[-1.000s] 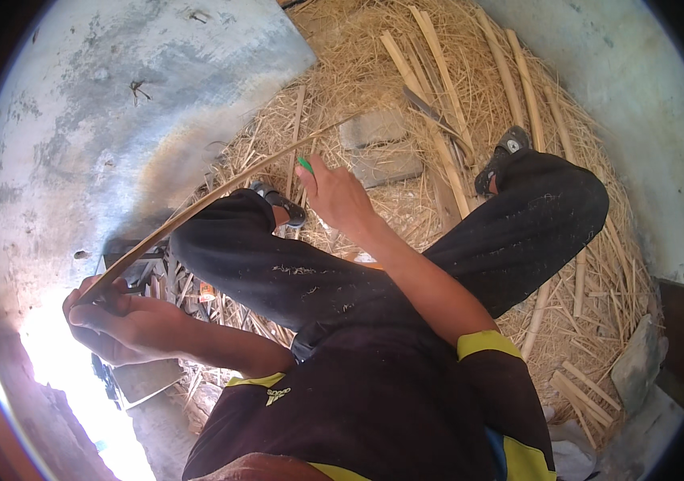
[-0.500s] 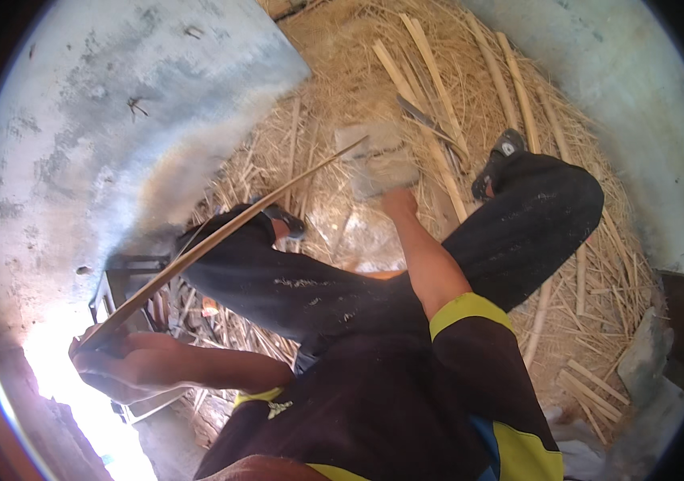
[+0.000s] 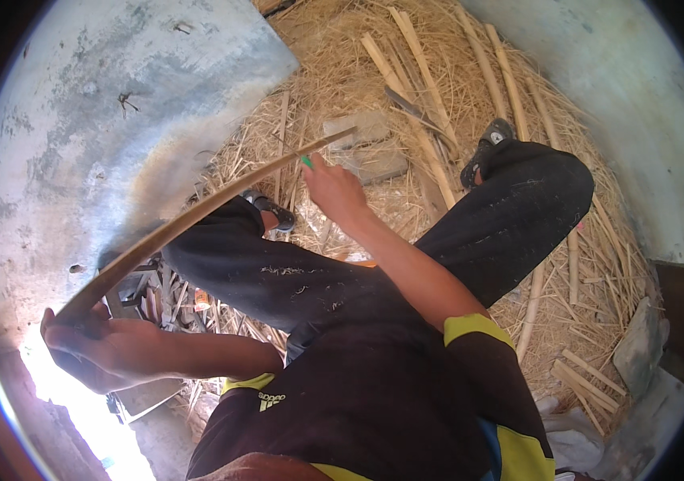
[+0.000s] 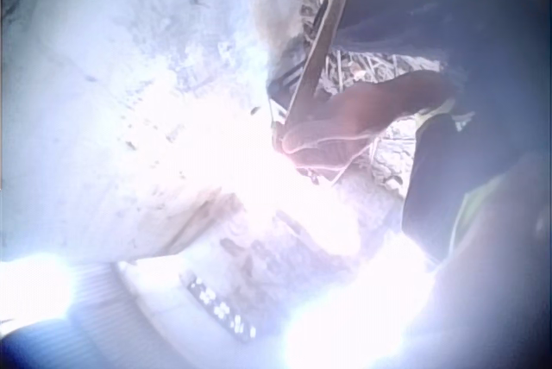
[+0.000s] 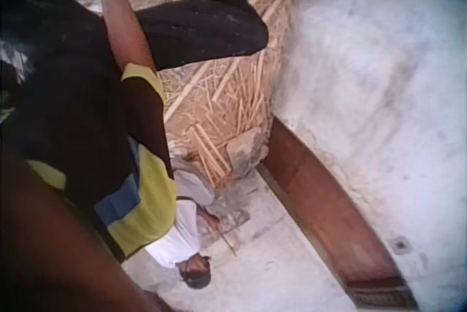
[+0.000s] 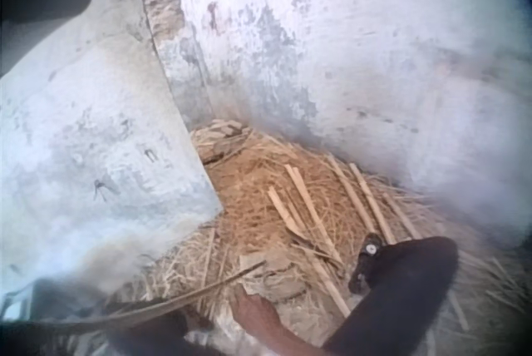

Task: The person sits cross-legged on a straw-covered floor and uses a green-handled knife to shave thin strips from a long wooden stick. They repeatedly rotate the stick and scrape along its length, producing wood shavings that fall onto the floor.

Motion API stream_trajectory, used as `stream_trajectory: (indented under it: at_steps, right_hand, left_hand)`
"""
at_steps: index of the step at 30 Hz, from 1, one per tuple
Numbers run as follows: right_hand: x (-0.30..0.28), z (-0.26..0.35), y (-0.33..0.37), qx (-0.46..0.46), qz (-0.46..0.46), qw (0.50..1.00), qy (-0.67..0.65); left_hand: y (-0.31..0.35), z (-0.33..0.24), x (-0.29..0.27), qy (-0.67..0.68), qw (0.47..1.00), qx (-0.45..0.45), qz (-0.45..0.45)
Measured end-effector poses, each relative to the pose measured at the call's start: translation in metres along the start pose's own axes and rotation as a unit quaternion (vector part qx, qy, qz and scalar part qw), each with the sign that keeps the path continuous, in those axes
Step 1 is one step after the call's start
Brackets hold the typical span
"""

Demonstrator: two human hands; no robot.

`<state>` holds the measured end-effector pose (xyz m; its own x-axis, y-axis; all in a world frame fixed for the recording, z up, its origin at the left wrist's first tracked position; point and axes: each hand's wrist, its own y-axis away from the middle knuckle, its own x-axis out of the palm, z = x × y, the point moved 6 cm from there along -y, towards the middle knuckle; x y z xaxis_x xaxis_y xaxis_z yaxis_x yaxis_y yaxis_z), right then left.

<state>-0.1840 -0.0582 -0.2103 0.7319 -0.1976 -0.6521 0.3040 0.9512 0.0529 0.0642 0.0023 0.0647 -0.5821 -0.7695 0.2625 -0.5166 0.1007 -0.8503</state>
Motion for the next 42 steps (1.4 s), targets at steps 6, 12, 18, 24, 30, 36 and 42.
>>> stream_trajectory:
  at_steps: [6,12,18,24,30,36,42]
  right_hand:
    - [-0.001,0.0,-0.012,-0.012,-0.02,0.999,0.035]
    - [0.021,-0.048,-0.025,0.022,-0.05,0.993,0.102]
    - [0.044,-0.076,-0.036,0.08,-0.028,0.987,0.134]
    - [0.056,-0.19,-0.031,0.19,-0.005,0.974,0.125]
    - [0.009,-0.114,-0.021,0.204,0.024,0.978,-0.027]
    - [-0.1,0.154,0.092,-0.206,0.063,0.937,-0.274]
    - [-0.093,0.158,0.111,-0.189,0.037,0.974,-0.122]
  left_hand:
    - [0.008,-0.023,0.022,-0.015,0.996,-0.066,0.059]
    - [0.012,-0.041,0.025,-0.019,0.996,-0.062,0.066]
    - [0.009,-0.044,0.03,-0.04,0.995,-0.021,0.093]
    - [0.004,-0.041,0.033,-0.011,0.994,-0.043,0.097]
    - [0.012,-0.041,0.029,0.009,0.996,-0.052,0.078]
    - [0.013,-0.046,0.022,0.013,0.997,-0.03,0.068]
    - [0.014,-0.045,0.023,0.034,0.995,-0.03,0.086]
